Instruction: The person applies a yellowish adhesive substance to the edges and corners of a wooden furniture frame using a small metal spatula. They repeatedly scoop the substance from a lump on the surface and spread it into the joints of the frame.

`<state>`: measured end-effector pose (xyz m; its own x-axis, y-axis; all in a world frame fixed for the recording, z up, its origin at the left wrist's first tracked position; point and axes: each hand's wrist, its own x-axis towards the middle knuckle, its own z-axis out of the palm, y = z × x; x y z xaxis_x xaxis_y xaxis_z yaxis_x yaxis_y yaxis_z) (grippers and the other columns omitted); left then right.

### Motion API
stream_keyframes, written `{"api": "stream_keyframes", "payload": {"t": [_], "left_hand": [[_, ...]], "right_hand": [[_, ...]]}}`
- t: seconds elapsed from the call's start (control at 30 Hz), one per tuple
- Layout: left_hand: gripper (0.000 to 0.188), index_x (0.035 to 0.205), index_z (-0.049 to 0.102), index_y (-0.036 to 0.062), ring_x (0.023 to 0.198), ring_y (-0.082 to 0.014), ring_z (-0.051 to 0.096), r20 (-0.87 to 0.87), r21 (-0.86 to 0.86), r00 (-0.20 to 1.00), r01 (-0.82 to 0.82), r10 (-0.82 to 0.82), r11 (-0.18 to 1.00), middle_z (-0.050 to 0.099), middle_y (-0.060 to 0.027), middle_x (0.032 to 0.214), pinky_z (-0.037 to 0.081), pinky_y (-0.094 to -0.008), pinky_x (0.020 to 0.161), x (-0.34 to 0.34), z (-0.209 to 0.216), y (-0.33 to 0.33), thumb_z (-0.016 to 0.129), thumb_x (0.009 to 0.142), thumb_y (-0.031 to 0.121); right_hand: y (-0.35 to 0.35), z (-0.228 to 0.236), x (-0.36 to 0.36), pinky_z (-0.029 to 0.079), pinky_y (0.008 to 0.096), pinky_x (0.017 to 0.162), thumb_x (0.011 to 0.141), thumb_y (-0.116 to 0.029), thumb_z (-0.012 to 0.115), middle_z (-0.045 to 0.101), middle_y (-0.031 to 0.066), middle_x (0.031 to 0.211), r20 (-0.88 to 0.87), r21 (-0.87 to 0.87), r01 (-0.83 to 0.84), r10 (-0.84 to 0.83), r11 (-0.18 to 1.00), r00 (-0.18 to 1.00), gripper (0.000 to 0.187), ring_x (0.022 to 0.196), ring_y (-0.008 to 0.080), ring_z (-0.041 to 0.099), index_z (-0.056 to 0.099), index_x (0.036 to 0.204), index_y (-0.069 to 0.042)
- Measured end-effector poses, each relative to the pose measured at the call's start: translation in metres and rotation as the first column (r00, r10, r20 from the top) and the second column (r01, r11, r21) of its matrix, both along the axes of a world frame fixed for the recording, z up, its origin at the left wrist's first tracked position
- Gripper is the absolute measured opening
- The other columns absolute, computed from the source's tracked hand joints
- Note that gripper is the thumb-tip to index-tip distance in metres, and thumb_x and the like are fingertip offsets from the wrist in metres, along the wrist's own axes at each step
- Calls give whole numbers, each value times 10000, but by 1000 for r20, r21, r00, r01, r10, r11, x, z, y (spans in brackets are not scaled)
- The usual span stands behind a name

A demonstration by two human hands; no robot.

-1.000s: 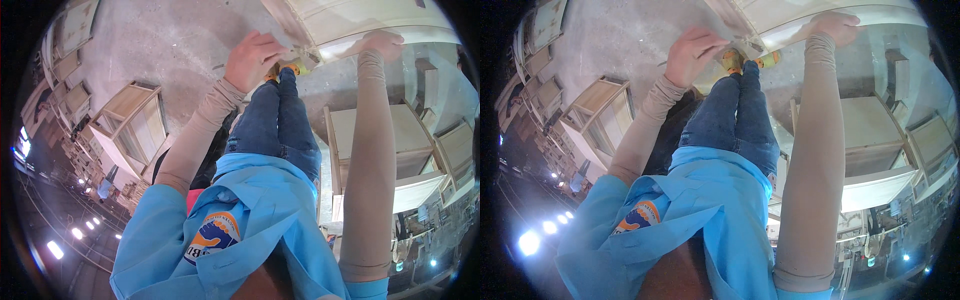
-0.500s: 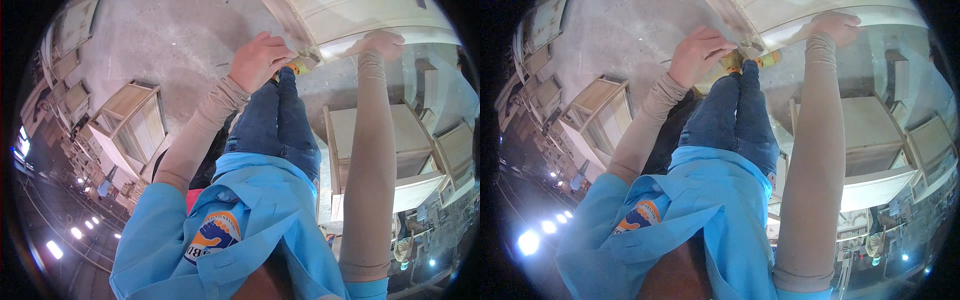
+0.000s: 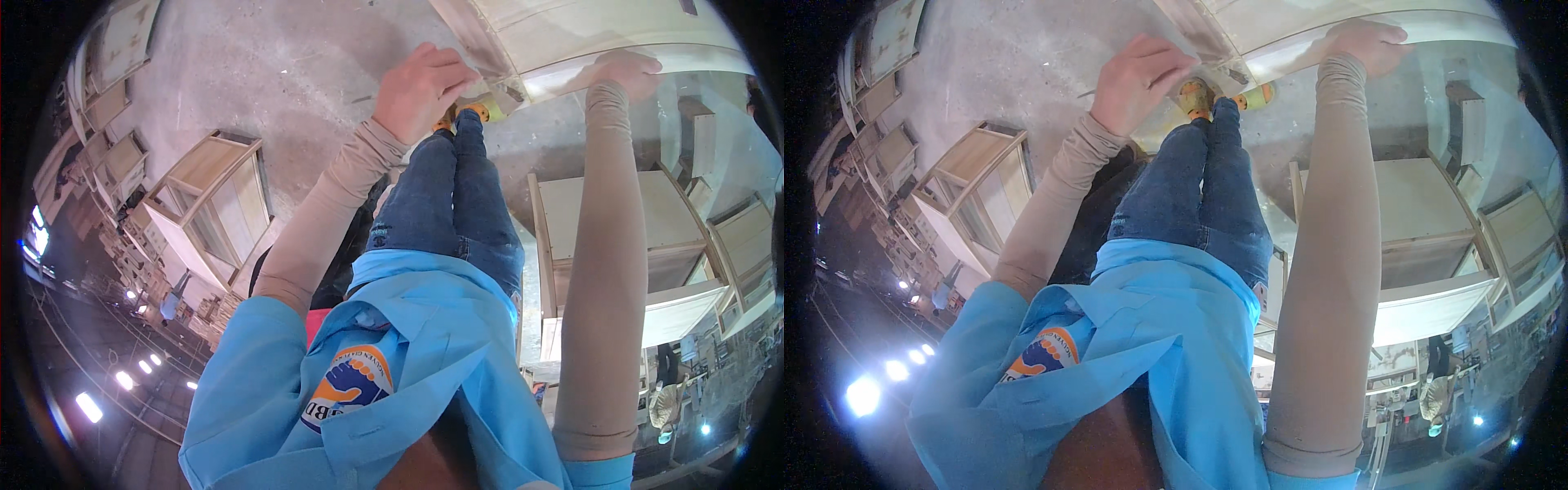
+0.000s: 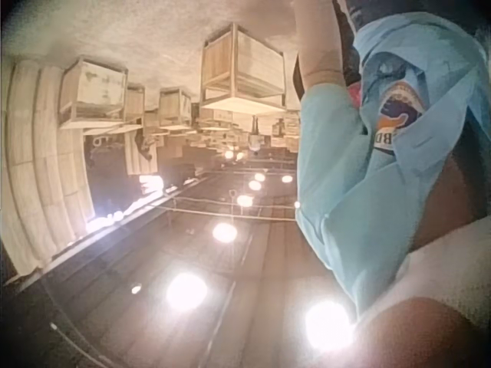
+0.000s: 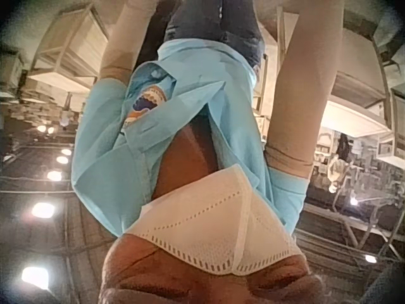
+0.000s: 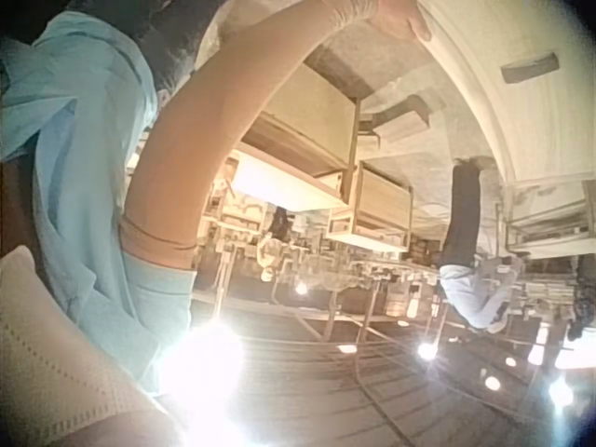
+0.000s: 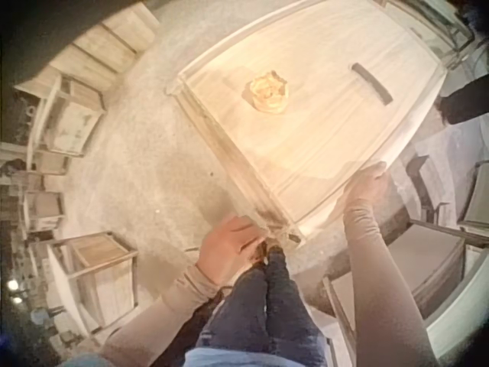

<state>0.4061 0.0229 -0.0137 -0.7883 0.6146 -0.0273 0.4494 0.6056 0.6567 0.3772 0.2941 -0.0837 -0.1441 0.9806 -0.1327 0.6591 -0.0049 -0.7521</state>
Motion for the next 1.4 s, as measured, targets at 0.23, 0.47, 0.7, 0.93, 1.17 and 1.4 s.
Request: {"api": "stream_keyframes", "payload": {"t": [0.23, 0.47, 0.7, 0.93, 1.17, 1.4], "left_hand": [[142, 943, 735, 104, 826, -257, 593, 6, 4, 1000, -16, 16, 1000, 647, -39, 853, 509, -356, 718, 1, 7, -4, 711, 804, 114], [134, 946, 732, 99, 837, -264, 599, 28, 1, 999, 21, -21, 1000, 655, -46, 873, 512, -368, 732, 1, 4, 0, 690, 822, 127], [127, 941, 733, 106, 862, -254, 611, 15, -5, 999, 49, -48, 999, 659, -45, 882, 515, -361, 744, -5, 0, 3, 693, 831, 155], [125, 939, 733, 108, 785, -232, 595, 76, 60, 996, 44, -49, 997, 638, -46, 819, 502, -333, 699, -23, -4, -2, 707, 826, 152], [104, 884, 717, 108, 821, -244, 591, 218, 35, 976, 3, -11, 999, 632, -39, 817, 498, -358, 720, -19, -4, -3, 709, 802, 172], [112, 867, 721, 90, 698, -242, 580, 313, 89, 945, -125, 91, 988, 629, -61, 771, 480, -350, 653, -10, -8, 2, 713, 791, 173]], "right_hand": [[3, -5, 2, 478, 538, 906, 977, -324, 282, 618, 330, 1138, -19, 60, -12, 13, 998, 1000, 558, 1034, 480, 602, 564, 1150, 124], [-3, 7, -1, 473, 520, 935, 982, -328, 285, 597, 339, 1178, -45, -22, -32, 31, 999, 999, 565, 1070, 473, 591, 528, 1207, 129], [-1, 4, 0, 478, 524, 918, 983, -335, 294, 604, 344, 1164, -31, -16, -10, 9, 1000, 999, 572, 1060, 476, 598, 548, 1179, 139], [5, -11, 2, 470, 557, 886, 971, -312, 285, 617, 361, 1100, -34, 74, -22, 25, 997, 999, 564, 1014, 505, 599, 571, 1121, 150], [5, -12, 1, 468, 563, 877, 959, -323, 289, 609, 377, 1089, -75, 52, -16, 19, 999, 997, 573, 1010, 511, 597, 573, 1100, 154], [9, -21, 2, 468, 558, 866, 952, -332, 296, 610, 380, 1084, -41, 85, -9, 12, 996, 999, 583, 990, 505, 601, 576, 1079, 163]]}}
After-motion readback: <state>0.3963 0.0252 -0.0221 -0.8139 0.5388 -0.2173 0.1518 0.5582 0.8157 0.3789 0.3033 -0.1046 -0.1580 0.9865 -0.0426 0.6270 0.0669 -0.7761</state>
